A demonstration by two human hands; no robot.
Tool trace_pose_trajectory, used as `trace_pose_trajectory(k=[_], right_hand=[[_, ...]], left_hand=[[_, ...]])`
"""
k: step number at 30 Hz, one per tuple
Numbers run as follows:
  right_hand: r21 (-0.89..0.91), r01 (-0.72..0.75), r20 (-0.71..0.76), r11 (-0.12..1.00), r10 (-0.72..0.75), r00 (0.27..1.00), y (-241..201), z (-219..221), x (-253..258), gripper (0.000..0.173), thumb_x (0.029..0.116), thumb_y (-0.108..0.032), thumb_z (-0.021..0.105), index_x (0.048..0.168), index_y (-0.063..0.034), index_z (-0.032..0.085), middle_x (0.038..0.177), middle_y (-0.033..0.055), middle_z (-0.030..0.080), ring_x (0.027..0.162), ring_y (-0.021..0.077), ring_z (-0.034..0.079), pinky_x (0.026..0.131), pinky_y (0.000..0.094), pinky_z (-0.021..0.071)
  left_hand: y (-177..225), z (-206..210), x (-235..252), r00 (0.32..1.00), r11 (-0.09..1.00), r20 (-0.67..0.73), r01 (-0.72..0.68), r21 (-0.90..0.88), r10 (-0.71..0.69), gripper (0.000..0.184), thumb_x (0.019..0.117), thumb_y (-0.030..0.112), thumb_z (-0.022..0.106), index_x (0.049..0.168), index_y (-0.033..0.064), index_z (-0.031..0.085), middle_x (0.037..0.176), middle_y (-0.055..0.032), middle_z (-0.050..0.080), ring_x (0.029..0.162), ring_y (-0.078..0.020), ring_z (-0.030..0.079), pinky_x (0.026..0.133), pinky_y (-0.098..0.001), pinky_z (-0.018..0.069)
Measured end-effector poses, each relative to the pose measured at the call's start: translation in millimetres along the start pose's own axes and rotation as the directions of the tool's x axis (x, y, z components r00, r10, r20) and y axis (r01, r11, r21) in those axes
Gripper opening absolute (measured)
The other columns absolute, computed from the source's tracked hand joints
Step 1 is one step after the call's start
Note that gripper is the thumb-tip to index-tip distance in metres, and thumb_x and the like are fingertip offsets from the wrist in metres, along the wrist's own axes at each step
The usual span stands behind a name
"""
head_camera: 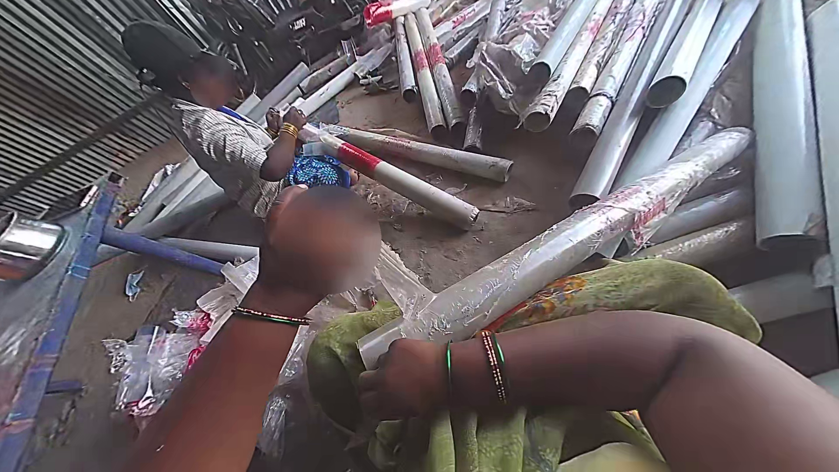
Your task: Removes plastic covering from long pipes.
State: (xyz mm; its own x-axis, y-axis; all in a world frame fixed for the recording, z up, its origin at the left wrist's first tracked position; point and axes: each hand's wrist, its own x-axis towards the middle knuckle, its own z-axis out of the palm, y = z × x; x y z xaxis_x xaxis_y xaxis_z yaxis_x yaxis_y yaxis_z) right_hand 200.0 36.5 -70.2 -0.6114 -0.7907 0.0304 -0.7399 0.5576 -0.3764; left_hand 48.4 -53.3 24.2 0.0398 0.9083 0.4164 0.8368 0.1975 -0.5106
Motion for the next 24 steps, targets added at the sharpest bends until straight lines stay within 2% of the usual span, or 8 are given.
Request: trace_pose_trajectory(k=[3, 7, 9, 11, 13, 16, 19, 24], right_hand=[[0.101, 0.011, -0.33, 0.995, 0.023, 0.944, 7, -6, -31, 0.018, 0.0949, -0.015, 0.069, 0.107, -0.002, 0.073, 0.109, 0.0183, 0.072, 0.08, 0.0376, 0.071, 0.061, 0.055, 0.0543], [0.419, -0.122, -0.66, 0.9, 0.394, 0.64, 31, -16, -72, 0.018, 0.0914, -0.015, 0.071, 0.095, 0.003, 0.07, 0.081, 0.0121, 0.068, 0.068, 0.0201, 0.064, 0.06, 0.037, 0.0518], [0.718, -0.18, -0.523, 0.672, 0.692, 0.497, 46, -18, -82, 0.016, 0.0949, -0.014, 0.07, 0.102, 0.0007, 0.067, 0.074, -0.0004, 0.06, 0.06, 0.0009, 0.05, 0.058, 0.0186, 0.0428], [0.907, -0.195, -0.262, 0.374, 0.862, 0.435, 57, -22, -81, 0.017, 0.0979, -0.009, 0.068, 0.113, -0.0026, 0.066, 0.073, -0.0027, 0.058, 0.053, -0.0028, 0.045, 0.051, 0.0139, 0.0388], [0.956, -0.235, -0.052, 0.175, 0.891, 0.45, 66, -20, -73, 0.025, 0.0984, -0.009, 0.068, 0.123, -0.0051, 0.065, 0.078, 0.001, 0.061, 0.052, 0.0006, 0.045, 0.05, 0.0168, 0.0389], [0.951, -0.278, 0.056, 0.136, 0.808, 0.586, 70, -12, -60, 0.04, 0.0978, -0.019, 0.071, 0.134, -0.0065, 0.059, 0.083, 0.0028, 0.058, 0.062, 0.0041, 0.048, 0.058, 0.0205, 0.0407], [0.942, -0.31, 0.113, 0.129, 0.746, 0.656, 70, -10, -42, 0.035, 0.0998, -0.027, 0.069, 0.123, -0.0044, 0.057, 0.082, 0.0031, 0.059, 0.064, 0.0055, 0.051, 0.059, 0.0222, 0.0436], [0.977, -0.215, 0.148, -0.01, 0.756, 0.637, 69, -11, -36, 0.016, 0.105, -0.021, 0.06, 0.104, -0.005, 0.056, 0.077, 0.0005, 0.065, 0.057, 0.0019, 0.056, 0.05, 0.0176, 0.0412]], left_hand=[[1, 2, -5, 1.0, 1.0, -0.003, 0.021, -0.006, -0.021, 0.015, 0.095, 0.009, 0.058, 0.087, 0.0044, 0.07, 0.096, -0.0164, 0.073, 0.1, -0.0386, 0.069, 0.101, -0.0609, 0.0417], [3, 4, -12, 0.997, 0.995, 0.017, 0.082, -0.048, -0.081, 0.015, 0.0941, 0.006, 0.059, 0.091, 0.0019, 0.073, 0.098, -0.019, 0.073, 0.1, -0.0411, 0.069, 0.103, -0.0621, 0.0405], [5, 6, -11, 0.995, 0.995, -0.006, 0.097, -0.023, -0.097, 0.017, 0.0958, 0.01, 0.058, 0.09, 0.0027, 0.072, 0.097, -0.0192, 0.073, 0.099, -0.0415, 0.069, 0.101, -0.0621, 0.0406], [7, 7, -9, 0.994, 0.995, -0.025, 0.104, -0.008, -0.105, 0.019, 0.0976, 0.013, 0.056, 0.089, 0.0035, 0.071, 0.098, -0.0187, 0.073, 0.098, -0.0414, 0.069, 0.101, -0.0622, 0.0409], [11, 6, -6, 0.994, 0.994, -0.04, 0.104, -0.019, -0.105, 0.02, 0.0977, 0.014, 0.056, 0.09, 0.004, 0.071, 0.099, -0.0179, 0.073, 0.099, -0.0407, 0.069, 0.101, -0.0612, 0.0409], [20, 1, -4, 0.994, 0.995, -0.053, 0.094, -0.039, -0.096, 0.019, 0.0965, 0.013, 0.057, 0.091, 0.0049, 0.073, 0.1, -0.0165, 0.074, 0.1, -0.0386, 0.069, 0.102, -0.0596, 0.0413], [27, -7, -5, 0.994, 0.995, -0.046, 0.092, -0.043, -0.094, 0.017, 0.0956, 0.013, 0.059, 0.091, 0.0058, 0.074, 0.101, -0.0148, 0.074, 0.101, -0.0371, 0.069, 0.103, -0.0586, 0.0409], [33, -11, -37, 0.968, 0.963, -0.02, 0.246, -0.113, -0.25, 0.018, 0.0888, 0.022, 0.067, 0.091, 0.0058, 0.076, 0.099, -0.0155, 0.074, 0.099, -0.0386, 0.069, 0.102, -0.0575, 0.043]])
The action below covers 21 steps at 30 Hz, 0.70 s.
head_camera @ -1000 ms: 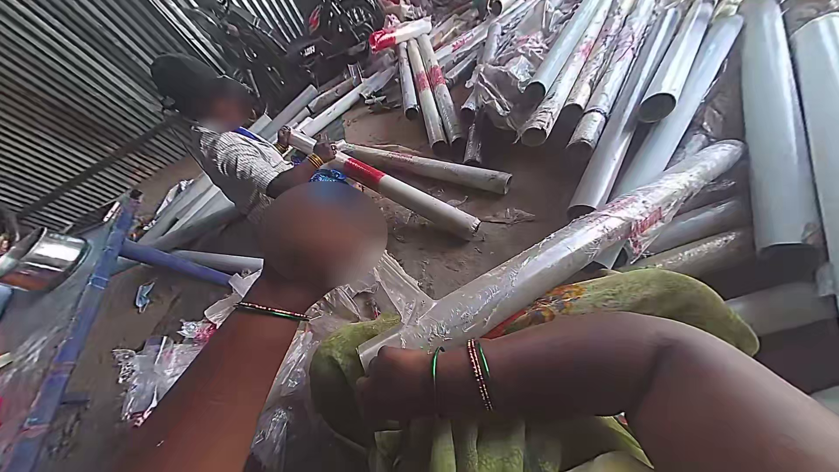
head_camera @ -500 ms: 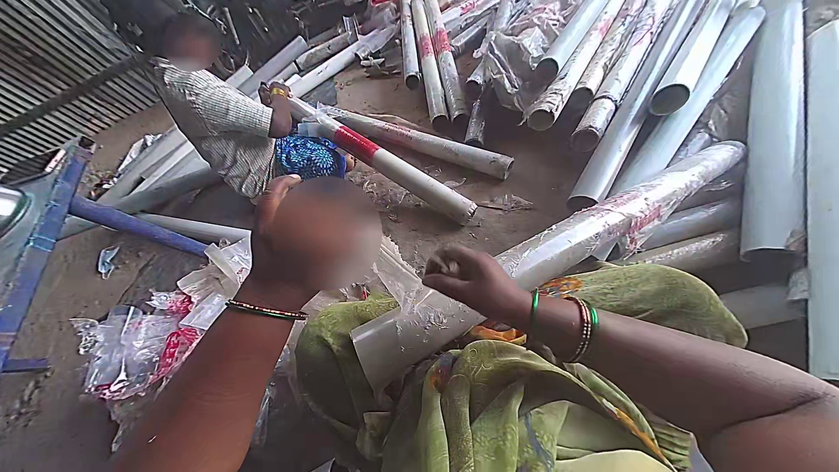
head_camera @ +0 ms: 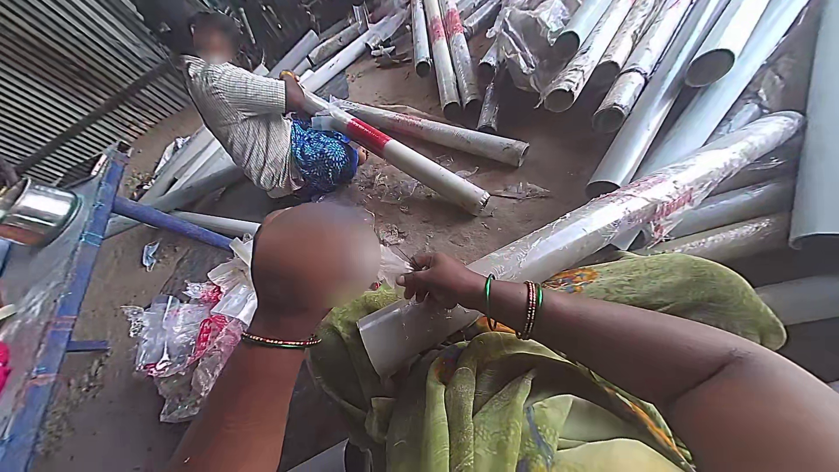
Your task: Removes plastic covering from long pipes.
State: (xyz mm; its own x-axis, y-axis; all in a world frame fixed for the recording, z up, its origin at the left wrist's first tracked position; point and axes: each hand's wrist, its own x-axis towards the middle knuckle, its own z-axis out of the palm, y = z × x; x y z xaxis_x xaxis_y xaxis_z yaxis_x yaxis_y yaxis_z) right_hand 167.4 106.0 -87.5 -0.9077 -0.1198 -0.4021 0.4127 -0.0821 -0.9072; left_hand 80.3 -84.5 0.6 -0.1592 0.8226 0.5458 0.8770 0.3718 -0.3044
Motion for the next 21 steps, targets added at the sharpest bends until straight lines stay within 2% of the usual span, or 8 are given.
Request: trace_pose_trajectory(k=[2, 5, 7, 9, 12, 14, 17, 21], right_hand=[[0.09, 0.041, -0.038, 0.995, -0.038, 0.999, 6, -2, -1, 0.013, 0.1048, -0.016, 0.059, 0.098, -0.0054, 0.056, 0.069, -0.0005, 0.064, 0.051, 0.0014, 0.053, 0.045, 0.0161, 0.0387], [0.162, 0.097, -0.05, 0.982, -0.09, 0.995, 13, -7, -5, 0.013, 0.1052, -0.011, 0.056, 0.093, -0.0058, 0.056, 0.066, -0.0013, 0.064, 0.05, 0.0007, 0.053, 0.046, 0.0154, 0.0397], [0.248, 0.116, -0.081, 0.962, -0.098, 0.992, 15, -8, -9, 0.016, 0.1058, -0.01, 0.055, 0.091, -0.0051, 0.057, 0.063, -0.0013, 0.062, 0.048, 0.0013, 0.052, 0.046, 0.0152, 0.0408], [0.346, 0.128, -0.111, 0.93, -0.095, 0.989, 14, -9, -13, 0.02, 0.1067, -0.009, 0.052, 0.087, -0.0064, 0.055, 0.058, -0.0026, 0.058, 0.045, 0.0014, 0.051, 0.044, 0.0151, 0.0412], [0.403, 0.133, -0.109, 0.905, -0.097, 0.989, 17, -12, -17, 0.02, 0.1065, -0.008, 0.051, 0.086, -0.0068, 0.053, 0.056, -0.0017, 0.057, 0.044, 0.0022, 0.052, 0.043, 0.0153, 0.0423], [0.369, 0.13, -0.106, 0.92, -0.097, 0.99, 20, -14, -22, 0.022, 0.1072, -0.01, 0.051, 0.086, -0.0064, 0.054, 0.057, -0.0011, 0.057, 0.044, 0.003, 0.053, 0.042, 0.0157, 0.0441], [0.354, 0.139, -0.095, 0.925, -0.113, 0.989, 28, -20, -31, 0.023, 0.1067, -0.008, 0.049, 0.085, -0.0076, 0.055, 0.059, -0.0017, 0.06, 0.047, 0.0028, 0.056, 0.046, 0.016, 0.0475], [0.362, 0.187, -0.099, 0.913, -0.162, 0.982, 38, -26, -44, 0.025, 0.1033, -0.002, 0.048, 0.081, -0.0087, 0.057, 0.06, -0.0033, 0.06, 0.05, 0.0015, 0.058, 0.05, 0.015, 0.0489]], left_hand=[[0, -1, -26, 0.986, 0.984, 0.078, 0.154, -0.09, -0.148, 0.035, 0.0823, 0.037, 0.07, 0.097, 0.0054, 0.076, 0.107, -0.019, 0.072, 0.105, -0.0435, 0.066, 0.098, -0.0605, 0.0434], [10, 8, -72, 0.915, 0.893, 0.228, 0.385, -0.234, -0.334, 0.083, 0.0872, 0.078, 0.052, 0.12, 0.0042, 0.07, 0.125, -0.0234, 0.066, 0.117, -0.042, 0.062, 0.1, -0.0605, 0.0459], [32, 19, -102, 0.895, 0.83, 0.173, 0.446, -0.336, -0.411, 0.085, 0.0937, 0.076, 0.043, 0.127, 0.0005, 0.062, 0.126, -0.0247, 0.064, 0.124, -0.0332, 0.06, 0.106, -0.0458, 0.0463], [64, 30, -123, 0.867, 0.773, 0.089, 0.48, -0.415, -0.491, 0.081, 0.098, 0.071, 0.042, 0.129, -0.0018, 0.057, 0.13, -0.0227, 0.062, 0.131, -0.0235, 0.054, 0.111, -0.0352, 0.0408], [106, 46, -135, 0.838, 0.775, -0.036, 0.487, -0.402, -0.545, 0.071, 0.0992, 0.07, 0.04, 0.134, 0.0091, 0.051, 0.136, -0.0102, 0.053, 0.137, -0.0103, 0.044, 0.114, -0.0267, 0.034], [116, 53, -132, 0.824, 0.796, -0.098, 0.497, -0.346, -0.557, 0.07, 0.1006, 0.068, 0.04, 0.131, 0.0066, 0.052, 0.131, -0.0161, 0.056, 0.133, -0.0169, 0.049, 0.113, -0.0295, 0.0365], [115, 58, -125, 0.815, 0.796, -0.059, 0.543, -0.267, -0.576, 0.072, 0.103, 0.063, 0.04, 0.129, -0.0029, 0.054, 0.124, -0.027, 0.061, 0.126, -0.0284, 0.056, 0.111, -0.0336, 0.0396], [115, 60, -122, 0.821, 0.811, -0.091, 0.53, -0.247, -0.564, 0.06, 0.1066, 0.052, 0.042, 0.125, -0.0039, 0.054, 0.121, -0.0255, 0.062, 0.123, -0.025, 0.058, 0.109, -0.0297, 0.0408]])
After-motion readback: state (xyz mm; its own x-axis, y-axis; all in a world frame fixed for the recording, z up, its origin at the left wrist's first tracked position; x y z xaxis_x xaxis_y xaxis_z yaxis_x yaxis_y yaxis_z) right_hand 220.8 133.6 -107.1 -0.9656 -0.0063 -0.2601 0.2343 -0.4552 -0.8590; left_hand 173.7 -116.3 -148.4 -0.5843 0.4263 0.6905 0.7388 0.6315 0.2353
